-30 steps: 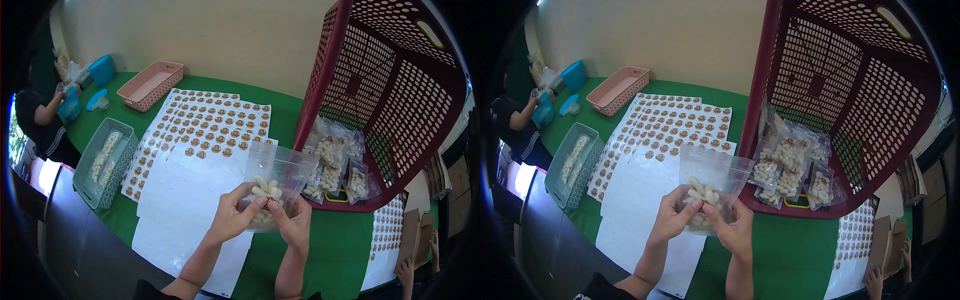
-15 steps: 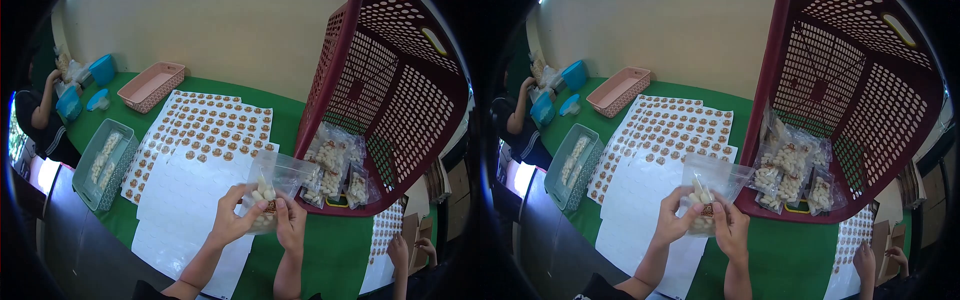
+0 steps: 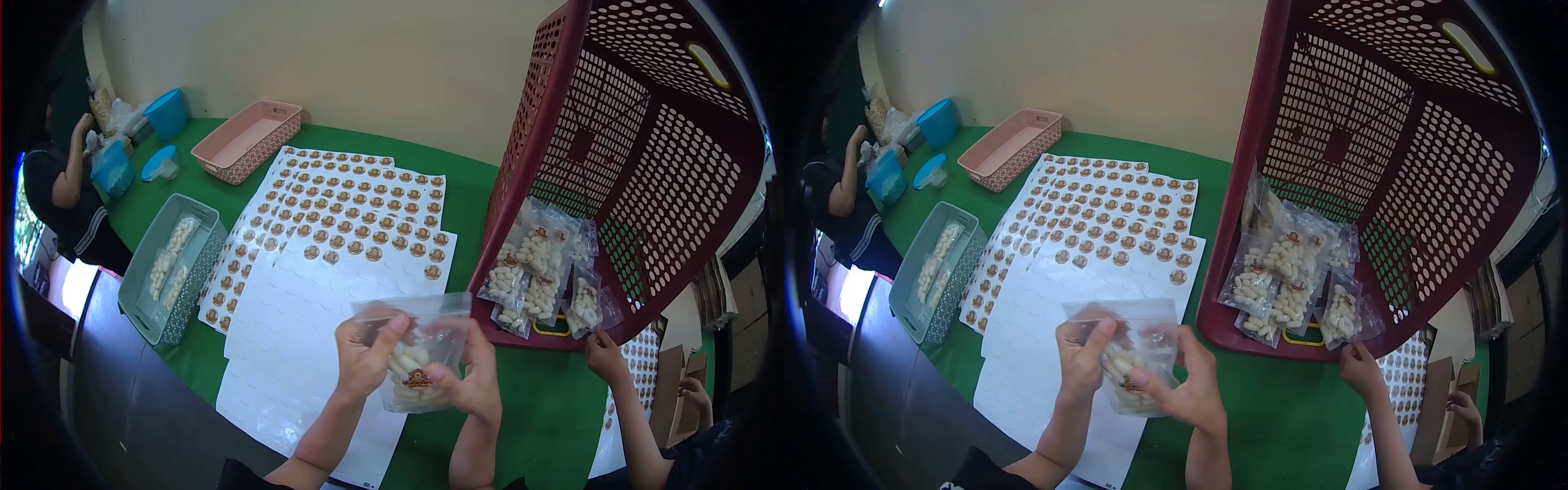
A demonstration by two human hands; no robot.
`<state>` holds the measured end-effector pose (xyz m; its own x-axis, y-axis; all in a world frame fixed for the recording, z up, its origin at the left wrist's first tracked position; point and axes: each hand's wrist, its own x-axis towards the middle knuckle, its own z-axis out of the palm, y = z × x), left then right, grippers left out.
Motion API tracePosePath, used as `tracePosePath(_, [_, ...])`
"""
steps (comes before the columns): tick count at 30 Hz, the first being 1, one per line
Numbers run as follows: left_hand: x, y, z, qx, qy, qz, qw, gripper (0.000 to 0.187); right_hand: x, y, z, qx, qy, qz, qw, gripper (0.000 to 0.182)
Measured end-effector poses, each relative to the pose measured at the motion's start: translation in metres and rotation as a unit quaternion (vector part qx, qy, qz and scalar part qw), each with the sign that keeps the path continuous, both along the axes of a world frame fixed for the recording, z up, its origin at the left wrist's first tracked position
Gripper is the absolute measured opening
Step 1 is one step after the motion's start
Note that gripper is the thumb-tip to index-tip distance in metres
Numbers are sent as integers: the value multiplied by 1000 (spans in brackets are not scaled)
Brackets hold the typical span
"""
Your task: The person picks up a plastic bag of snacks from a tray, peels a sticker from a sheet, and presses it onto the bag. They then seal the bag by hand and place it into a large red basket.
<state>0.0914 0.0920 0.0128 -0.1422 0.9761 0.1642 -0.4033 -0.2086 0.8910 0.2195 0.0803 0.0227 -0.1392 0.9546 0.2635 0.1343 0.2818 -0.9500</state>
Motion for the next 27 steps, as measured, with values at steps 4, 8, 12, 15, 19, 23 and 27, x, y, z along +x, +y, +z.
tracePosePath(4, [5,-2,-5,30,64,-93,993,13,3,-1,-5,3,156,-87,984,17])
tracePosePath(8, [10,-4,1,63,67,-85,992,12,14,-2,-4,91,96,-106,985,7])
tracePosePath(12, [9,-2,-2,105,112,-56,986,9,9,-1,3,92,134,-94,982,5])
tracePosePath(15, [9,-2,-5,106,123,-68,984,9,14,-2,-5,78,118,-100,985,7])
tracePosePath(19, [11,-3,2,53,90,-82,991,10,15,-4,1,39,100,-101,989,8])
tracePosePath(23, [8,-1,4,-14,54,-93,994,11,18,-4,6,36,86,-86,992,10])
tracePosePath(27, [2,4,-9,97,116,-114,982,15,21,-3,-1,21,81,-84,993,12])
